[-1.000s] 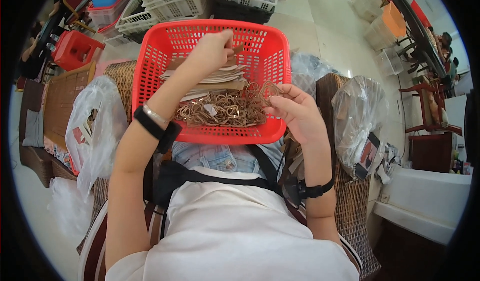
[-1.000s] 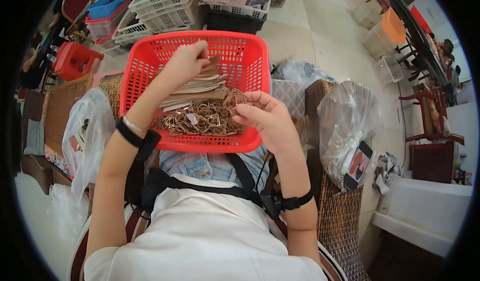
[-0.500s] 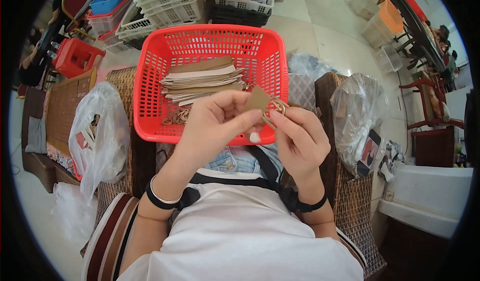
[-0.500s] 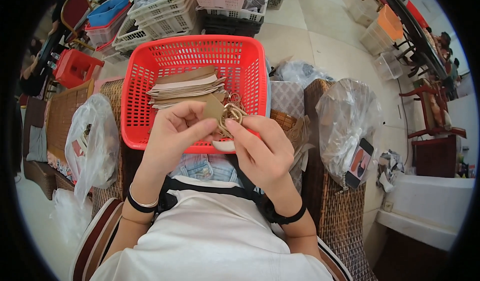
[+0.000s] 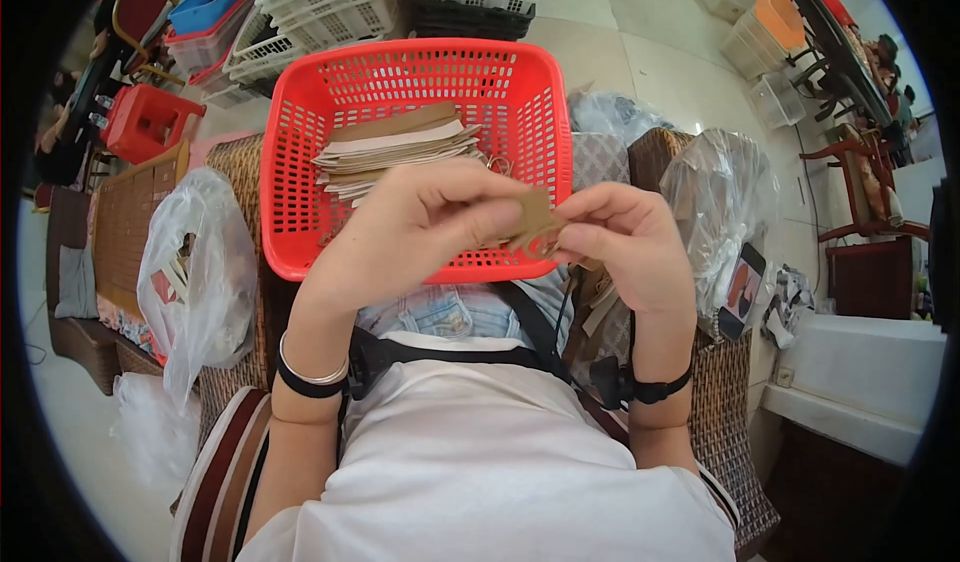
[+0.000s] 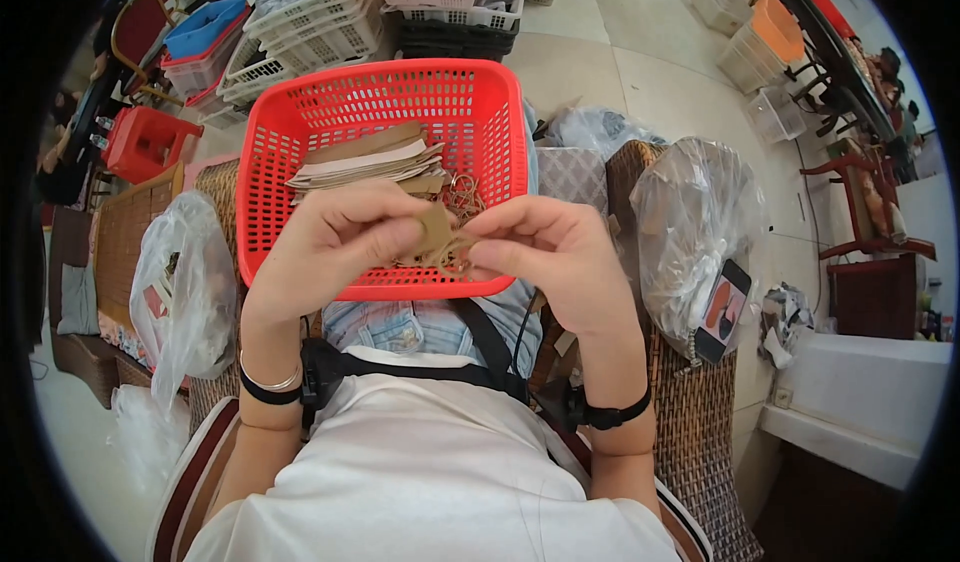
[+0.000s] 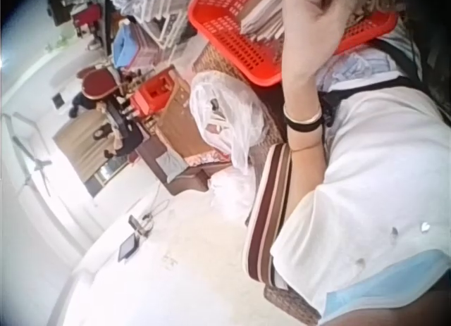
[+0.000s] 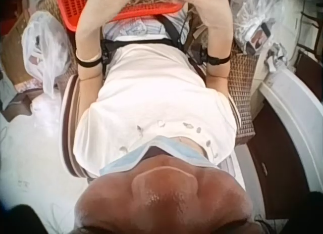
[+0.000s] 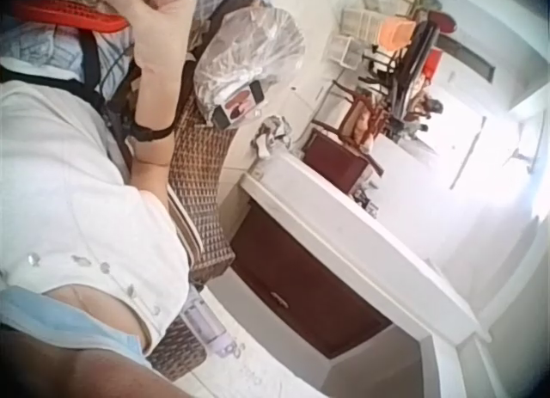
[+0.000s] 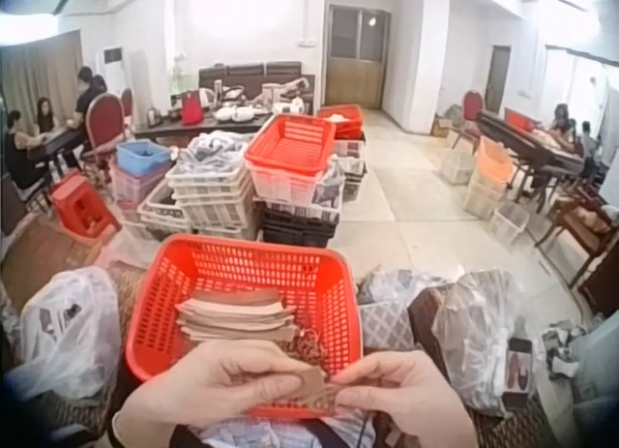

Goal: Assembling brown paper tags onto small metal rings and stacking them in a red basket.

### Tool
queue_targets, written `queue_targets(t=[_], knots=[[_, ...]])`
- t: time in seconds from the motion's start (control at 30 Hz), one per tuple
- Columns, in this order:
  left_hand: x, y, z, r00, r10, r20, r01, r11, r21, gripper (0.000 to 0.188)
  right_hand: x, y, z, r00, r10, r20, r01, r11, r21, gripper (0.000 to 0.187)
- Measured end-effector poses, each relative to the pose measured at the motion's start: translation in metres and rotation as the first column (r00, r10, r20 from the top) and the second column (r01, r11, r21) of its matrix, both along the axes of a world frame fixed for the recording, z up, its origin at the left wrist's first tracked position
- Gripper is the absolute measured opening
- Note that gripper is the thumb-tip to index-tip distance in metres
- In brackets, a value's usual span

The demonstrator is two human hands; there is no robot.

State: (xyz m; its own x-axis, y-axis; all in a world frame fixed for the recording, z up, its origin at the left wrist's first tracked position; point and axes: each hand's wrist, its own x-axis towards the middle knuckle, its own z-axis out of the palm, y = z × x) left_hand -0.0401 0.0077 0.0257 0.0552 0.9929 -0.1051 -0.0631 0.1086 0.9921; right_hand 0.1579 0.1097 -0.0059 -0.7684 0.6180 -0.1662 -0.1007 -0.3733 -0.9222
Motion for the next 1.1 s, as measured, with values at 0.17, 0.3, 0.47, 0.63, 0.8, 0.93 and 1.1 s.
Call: queue_targets(t=[0.17, 0.3, 0.47, 0.63, 0.8, 0.93, 1.1], knots=[[0.011, -0.001, -0.004, 0.981, 0.181, 0.073, -0.181, 0.984, -0.010, 0.014, 0.005, -0.007, 0.003, 0.962, -0.174, -0.210, 0.140, 0.976, -0.166, 0.020], [0.017, -0.002, -0.015, 0.972, 0.122, 0.201, -0.125, 0.992, -0.001, 0.012, 0.002, -0.008, -0.002, 0.954, -0.131, -0.270, 0.049, 0.956, -0.289, 0.018], [0.019, -0.002, -0.015, 0.982, 0.006, 0.187, -0.001, 1.000, -0.025, 0.011, 0.001, -0.010, -0.007, 0.969, -0.039, -0.242, -0.013, 0.978, -0.210, 0.014], [0.021, -0.002, -0.015, 0.936, 0.066, 0.345, -0.038, 0.995, -0.087, 0.012, -0.001, -0.011, -0.008, 0.966, -0.026, -0.256, -0.007, 0.992, -0.128, 0.013], [0.038, 0.002, -0.032, 0.878, 0.161, 0.451, -0.205, 0.977, 0.052, 0.013, -0.005, -0.019, -0.006, 0.952, -0.104, -0.288, 0.088, 0.994, -0.069, 0.014], [0.045, 0.000, -0.015, 0.867, 0.318, 0.383, -0.376, 0.923, 0.083, 0.015, -0.006, -0.017, -0.001, 0.946, -0.189, -0.262, 0.180, 0.982, -0.057, 0.013], [0.035, -0.003, -0.016, 0.871, 0.344, -0.350, -0.194, 0.896, 0.399, 0.014, -0.006, -0.027, 0.001, 0.957, -0.259, -0.130, 0.280, 0.942, 0.186, 0.015]])
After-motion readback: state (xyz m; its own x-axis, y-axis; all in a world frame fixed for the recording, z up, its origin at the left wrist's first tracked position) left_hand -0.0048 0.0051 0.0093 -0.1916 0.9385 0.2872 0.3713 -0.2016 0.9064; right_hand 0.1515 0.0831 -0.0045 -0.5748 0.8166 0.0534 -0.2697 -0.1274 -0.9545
